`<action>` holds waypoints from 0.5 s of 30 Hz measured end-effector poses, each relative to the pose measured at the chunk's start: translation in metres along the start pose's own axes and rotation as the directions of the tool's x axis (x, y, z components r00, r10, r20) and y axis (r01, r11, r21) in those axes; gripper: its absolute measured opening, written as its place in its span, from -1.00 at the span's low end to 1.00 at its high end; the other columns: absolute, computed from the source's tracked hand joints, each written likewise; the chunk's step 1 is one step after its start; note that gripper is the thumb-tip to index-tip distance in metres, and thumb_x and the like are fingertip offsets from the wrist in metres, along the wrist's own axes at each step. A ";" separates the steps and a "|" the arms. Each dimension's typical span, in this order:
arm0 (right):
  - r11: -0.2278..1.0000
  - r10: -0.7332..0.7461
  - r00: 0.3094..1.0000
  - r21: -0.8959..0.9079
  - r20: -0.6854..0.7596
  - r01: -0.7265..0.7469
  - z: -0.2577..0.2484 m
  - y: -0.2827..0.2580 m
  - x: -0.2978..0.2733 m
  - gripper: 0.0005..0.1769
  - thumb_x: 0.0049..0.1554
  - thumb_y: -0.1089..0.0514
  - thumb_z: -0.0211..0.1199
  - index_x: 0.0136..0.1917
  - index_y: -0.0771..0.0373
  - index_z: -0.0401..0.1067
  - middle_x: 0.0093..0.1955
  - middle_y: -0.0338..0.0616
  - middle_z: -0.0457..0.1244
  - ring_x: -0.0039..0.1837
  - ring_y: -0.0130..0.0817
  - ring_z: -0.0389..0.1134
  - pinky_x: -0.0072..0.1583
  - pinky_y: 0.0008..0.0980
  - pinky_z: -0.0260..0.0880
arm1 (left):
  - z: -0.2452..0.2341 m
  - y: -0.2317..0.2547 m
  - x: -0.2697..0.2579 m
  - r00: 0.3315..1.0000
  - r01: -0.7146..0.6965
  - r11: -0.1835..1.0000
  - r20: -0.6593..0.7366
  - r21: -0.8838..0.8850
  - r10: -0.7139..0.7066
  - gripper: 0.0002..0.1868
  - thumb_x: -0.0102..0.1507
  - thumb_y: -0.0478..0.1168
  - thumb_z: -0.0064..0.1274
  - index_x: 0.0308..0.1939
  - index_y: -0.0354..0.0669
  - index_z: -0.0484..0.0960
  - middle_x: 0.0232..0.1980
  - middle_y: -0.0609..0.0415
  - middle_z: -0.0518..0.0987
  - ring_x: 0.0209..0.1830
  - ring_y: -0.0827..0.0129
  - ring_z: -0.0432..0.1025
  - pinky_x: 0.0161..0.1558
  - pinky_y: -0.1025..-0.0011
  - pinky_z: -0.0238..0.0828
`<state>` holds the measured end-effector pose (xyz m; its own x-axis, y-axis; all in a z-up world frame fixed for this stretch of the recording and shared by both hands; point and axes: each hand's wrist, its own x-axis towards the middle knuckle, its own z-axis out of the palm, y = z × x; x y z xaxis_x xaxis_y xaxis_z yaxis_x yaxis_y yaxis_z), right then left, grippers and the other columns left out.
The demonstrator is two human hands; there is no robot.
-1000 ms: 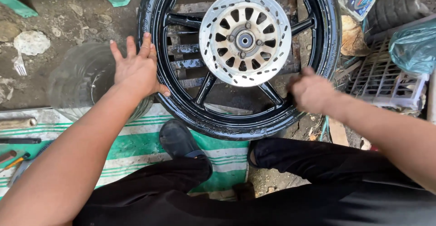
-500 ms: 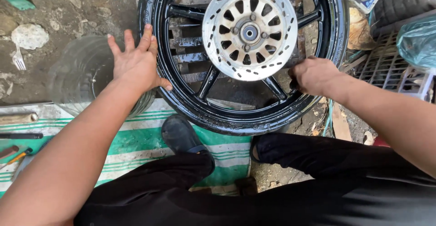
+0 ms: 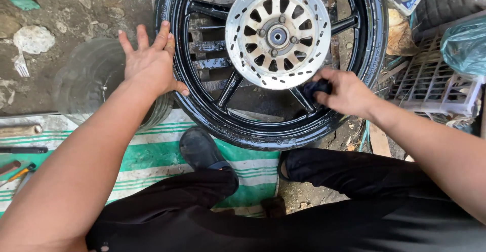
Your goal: Cleaning a motorcycle wheel rim and spokes using a cloth and soapy water
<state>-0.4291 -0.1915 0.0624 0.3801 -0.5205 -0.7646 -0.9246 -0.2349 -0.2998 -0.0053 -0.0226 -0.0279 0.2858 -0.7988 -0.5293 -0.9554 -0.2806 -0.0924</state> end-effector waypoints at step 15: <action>0.816 -0.132 0.991 0.570 0.016 0.099 -0.027 0.091 -0.009 -0.88 0.33 0.45 0.29 0.13 0.40 0.56 -0.01 0.14 0.48 0.00 -0.07 0.46 0.10 -0.14 0.46 | -0.103 0.088 -0.100 0.996 -0.093 0.994 0.005 -0.047 0.094 -0.18 0.36 0.44 0.19 0.42 -0.10 0.63 0.42 -0.20 0.60 0.41 -0.14 0.45 0.32 -0.22 0.37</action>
<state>-0.5164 -0.2307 0.0572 0.4984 -0.4714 -0.7276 -0.7301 0.2244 -0.6455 -0.1106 -0.0220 0.1033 0.1946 -0.8188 -0.5400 -0.9733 -0.2296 -0.0025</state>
